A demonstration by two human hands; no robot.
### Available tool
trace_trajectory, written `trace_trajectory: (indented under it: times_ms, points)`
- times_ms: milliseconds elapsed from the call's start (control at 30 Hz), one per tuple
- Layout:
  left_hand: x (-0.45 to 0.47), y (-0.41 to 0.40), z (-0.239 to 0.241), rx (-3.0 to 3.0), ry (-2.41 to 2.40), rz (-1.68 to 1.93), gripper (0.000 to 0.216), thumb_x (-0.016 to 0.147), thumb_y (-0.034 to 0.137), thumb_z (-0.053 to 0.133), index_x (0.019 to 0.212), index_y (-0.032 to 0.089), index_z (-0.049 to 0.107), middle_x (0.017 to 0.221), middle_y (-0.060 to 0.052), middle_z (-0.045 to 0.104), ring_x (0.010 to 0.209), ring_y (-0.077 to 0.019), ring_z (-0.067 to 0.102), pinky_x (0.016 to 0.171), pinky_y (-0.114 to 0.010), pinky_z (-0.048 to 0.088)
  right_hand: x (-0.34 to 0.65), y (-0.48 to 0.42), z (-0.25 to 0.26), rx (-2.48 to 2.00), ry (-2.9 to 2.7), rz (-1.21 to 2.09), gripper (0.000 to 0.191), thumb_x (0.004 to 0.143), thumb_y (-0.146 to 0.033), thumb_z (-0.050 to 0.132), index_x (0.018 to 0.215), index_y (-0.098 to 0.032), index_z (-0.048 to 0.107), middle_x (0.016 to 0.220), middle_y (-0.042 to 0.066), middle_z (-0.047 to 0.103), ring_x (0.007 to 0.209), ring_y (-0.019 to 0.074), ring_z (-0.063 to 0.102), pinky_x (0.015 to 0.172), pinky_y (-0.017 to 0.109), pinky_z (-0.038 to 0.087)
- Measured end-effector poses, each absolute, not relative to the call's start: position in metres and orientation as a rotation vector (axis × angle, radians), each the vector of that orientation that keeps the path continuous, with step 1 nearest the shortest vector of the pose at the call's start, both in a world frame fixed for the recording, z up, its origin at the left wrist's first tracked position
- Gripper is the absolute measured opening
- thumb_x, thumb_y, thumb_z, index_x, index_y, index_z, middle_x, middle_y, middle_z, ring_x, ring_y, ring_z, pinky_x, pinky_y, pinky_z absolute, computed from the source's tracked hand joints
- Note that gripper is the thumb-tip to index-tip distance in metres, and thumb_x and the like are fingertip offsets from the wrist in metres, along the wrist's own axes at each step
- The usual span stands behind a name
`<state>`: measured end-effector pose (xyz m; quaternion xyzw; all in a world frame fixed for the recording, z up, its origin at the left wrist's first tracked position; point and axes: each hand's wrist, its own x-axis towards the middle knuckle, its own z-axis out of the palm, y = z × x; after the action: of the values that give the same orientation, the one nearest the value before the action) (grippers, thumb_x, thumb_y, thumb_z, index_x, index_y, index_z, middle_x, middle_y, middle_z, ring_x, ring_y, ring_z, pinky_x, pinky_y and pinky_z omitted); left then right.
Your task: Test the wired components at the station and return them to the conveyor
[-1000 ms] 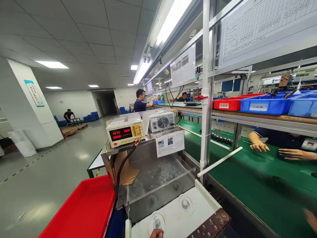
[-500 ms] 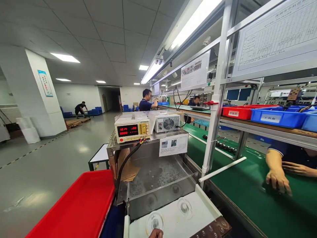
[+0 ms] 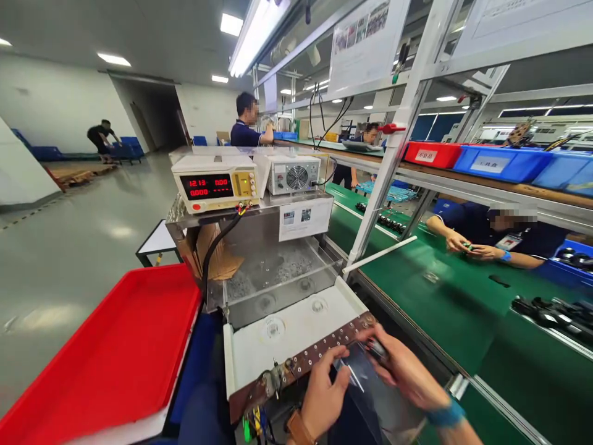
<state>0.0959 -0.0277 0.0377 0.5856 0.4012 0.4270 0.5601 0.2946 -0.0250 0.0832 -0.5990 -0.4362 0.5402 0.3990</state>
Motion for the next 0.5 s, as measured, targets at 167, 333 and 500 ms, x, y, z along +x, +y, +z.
trace_trajectory:
  times_ms: [167,333,500]
  points:
    - [0.105,-0.053,0.026,0.898,0.717,1.005,0.062,0.08,0.067,0.049,0.113,0.014,0.054,0.094,-0.011,0.069,0.093,-0.0217,0.063,0.086,-0.035,0.045,0.19,0.039,0.079,-1.109,-0.942,1.93,0.043,0.082,-0.056,0.046,0.102,-0.02,0.057,0.065,-0.003,0.047,0.043,0.0065,0.032,0.039,0.018,0.022]
    - [0.063,-0.06,-0.021,0.71,0.768,0.964,0.055,0.07,0.071,0.058,0.081,0.017,0.053,0.045,0.005,0.051,0.048,-0.0132,0.056,0.057,-0.026,0.04,0.146,0.084,0.025,-1.282,-1.159,1.722,0.038,0.079,-0.041,0.048,0.109,-0.017,0.052,0.071,-0.002,0.052,0.05,0.0102,0.046,0.046,0.021,0.036]
    - [0.037,-0.092,-0.051,0.631,0.95,0.862,0.053,0.073,0.068,0.058,0.084,0.017,0.059,0.053,0.001,0.058,0.056,-0.0156,0.061,0.057,-0.027,0.044,0.12,0.115,-0.018,-1.73,-1.751,0.985,0.036,0.074,-0.028,0.057,0.107,-0.014,0.054,0.078,0.004,0.063,0.072,0.0179,0.059,0.064,0.025,0.04]
